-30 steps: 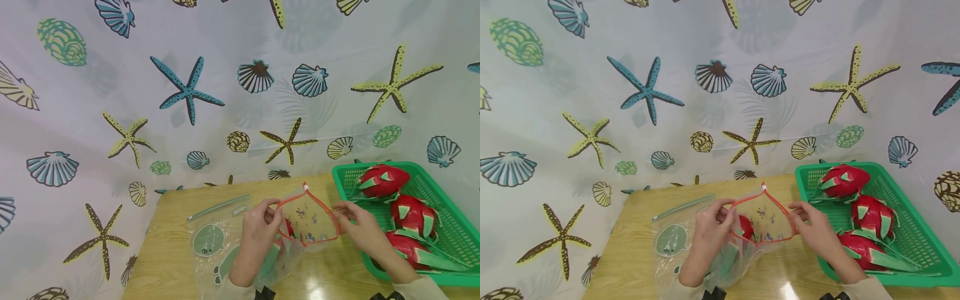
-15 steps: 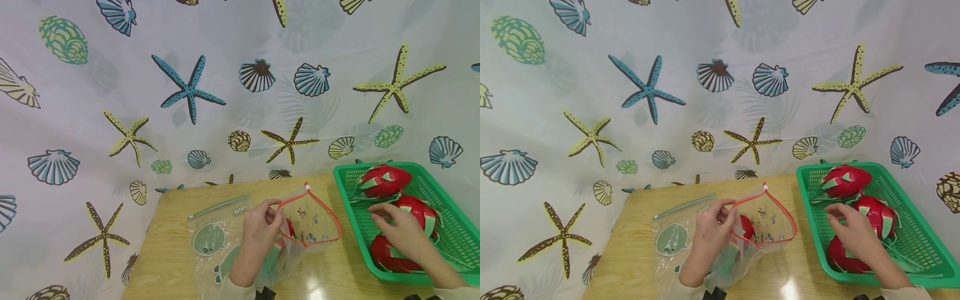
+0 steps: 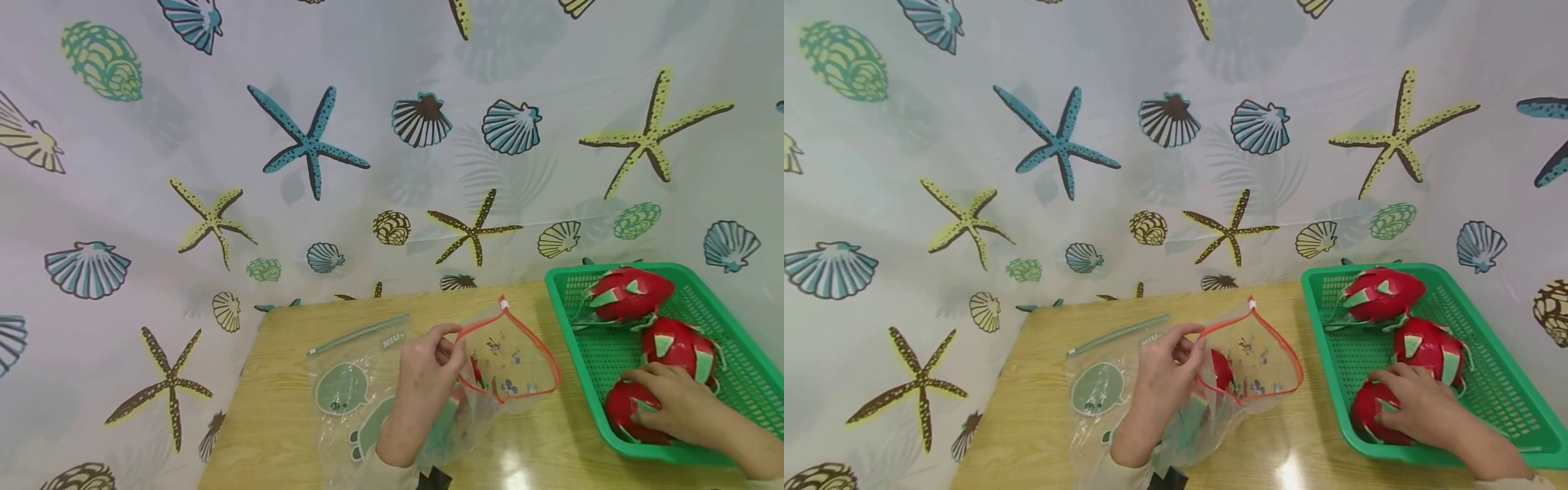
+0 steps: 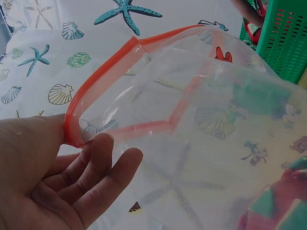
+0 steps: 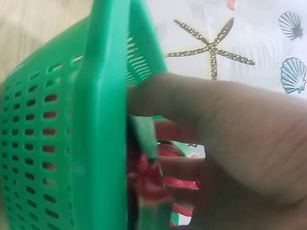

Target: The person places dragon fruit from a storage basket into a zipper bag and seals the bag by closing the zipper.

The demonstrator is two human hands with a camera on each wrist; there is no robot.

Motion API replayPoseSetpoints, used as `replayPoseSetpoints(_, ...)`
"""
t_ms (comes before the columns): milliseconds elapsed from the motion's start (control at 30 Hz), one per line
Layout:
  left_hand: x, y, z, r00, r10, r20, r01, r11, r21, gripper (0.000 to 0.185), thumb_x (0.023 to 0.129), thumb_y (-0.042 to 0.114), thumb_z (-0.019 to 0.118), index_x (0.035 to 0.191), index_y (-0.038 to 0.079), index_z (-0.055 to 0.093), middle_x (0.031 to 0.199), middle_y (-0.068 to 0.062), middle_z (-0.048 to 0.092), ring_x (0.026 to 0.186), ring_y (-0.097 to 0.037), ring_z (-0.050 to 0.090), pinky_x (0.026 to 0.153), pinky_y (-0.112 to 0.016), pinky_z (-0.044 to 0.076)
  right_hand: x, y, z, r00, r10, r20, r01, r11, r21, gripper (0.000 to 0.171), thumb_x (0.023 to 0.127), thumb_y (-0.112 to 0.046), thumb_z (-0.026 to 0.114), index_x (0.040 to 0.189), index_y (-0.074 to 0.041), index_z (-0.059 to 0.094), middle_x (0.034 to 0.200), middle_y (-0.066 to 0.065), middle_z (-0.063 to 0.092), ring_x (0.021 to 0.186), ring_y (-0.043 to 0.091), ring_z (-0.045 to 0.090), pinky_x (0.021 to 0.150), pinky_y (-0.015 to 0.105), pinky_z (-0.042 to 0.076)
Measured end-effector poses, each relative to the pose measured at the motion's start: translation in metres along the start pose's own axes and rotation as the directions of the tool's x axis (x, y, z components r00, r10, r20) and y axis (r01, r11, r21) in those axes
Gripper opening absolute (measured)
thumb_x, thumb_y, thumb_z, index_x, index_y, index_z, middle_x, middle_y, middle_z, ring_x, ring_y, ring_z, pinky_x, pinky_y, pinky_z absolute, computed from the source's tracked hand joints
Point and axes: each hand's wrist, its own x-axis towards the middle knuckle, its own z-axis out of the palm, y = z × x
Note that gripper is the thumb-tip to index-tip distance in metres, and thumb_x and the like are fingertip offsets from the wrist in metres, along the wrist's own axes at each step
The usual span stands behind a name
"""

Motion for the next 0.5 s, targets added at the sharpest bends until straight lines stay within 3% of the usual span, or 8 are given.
replayPoseSetpoints(167,0.0,0.0,0.0,1.0,0.012,0.002,-0.012,1.0,0.003,0.018,0.093,0.015,0.067,0.111,0.011,0.071,0.069,0.005,0.069,0.052,0.007,0.052,0.049,-0.01,0.047,-0.002,0.004,0.003,0.998,0.012,0.057,-0.009,0.998,-0.062,0.074,0.064,-0.026,0.089,0.128,-0.005,0.059,0.125,0.027,0.057,0.111,0.053,0.048,0.073,0.063,0.051)
replayPoseSetpoints(300,0.0,0.0,0.0,1.0,0.029,0.0,-0.029,1.0,0.003,0.018,0.093,0.013,0.067,0.11,0.01,0.071,0.07,0.004,0.07,0.052,0.008,0.052,0.049,-0.01,0.047,-0.001,0.007,0.009,0.993,0.041,0.113,-0.027,0.992,-0.127,0.091,0.062,-0.034,0.091,0.139,-0.01,0.049,0.132,0.028,0.051,0.115,0.054,0.043,0.074,0.069,0.048)
replayPoseSetpoints(500,-0.001,-0.001,0.0,1.0,0.025,-0.003,-0.024,1.0,0.002,0.018,0.093,0.013,0.067,0.11,0.011,0.071,0.07,0.004,0.07,0.052,0.008,0.052,0.049,-0.01,0.047,0.002,0.011,0.015,0.984,0.064,0.164,-0.043,0.991,-0.128,0.097,0.063,-0.033,0.091,0.144,-0.014,0.043,0.135,0.028,0.047,0.118,0.057,0.037,0.071,0.071,0.045)
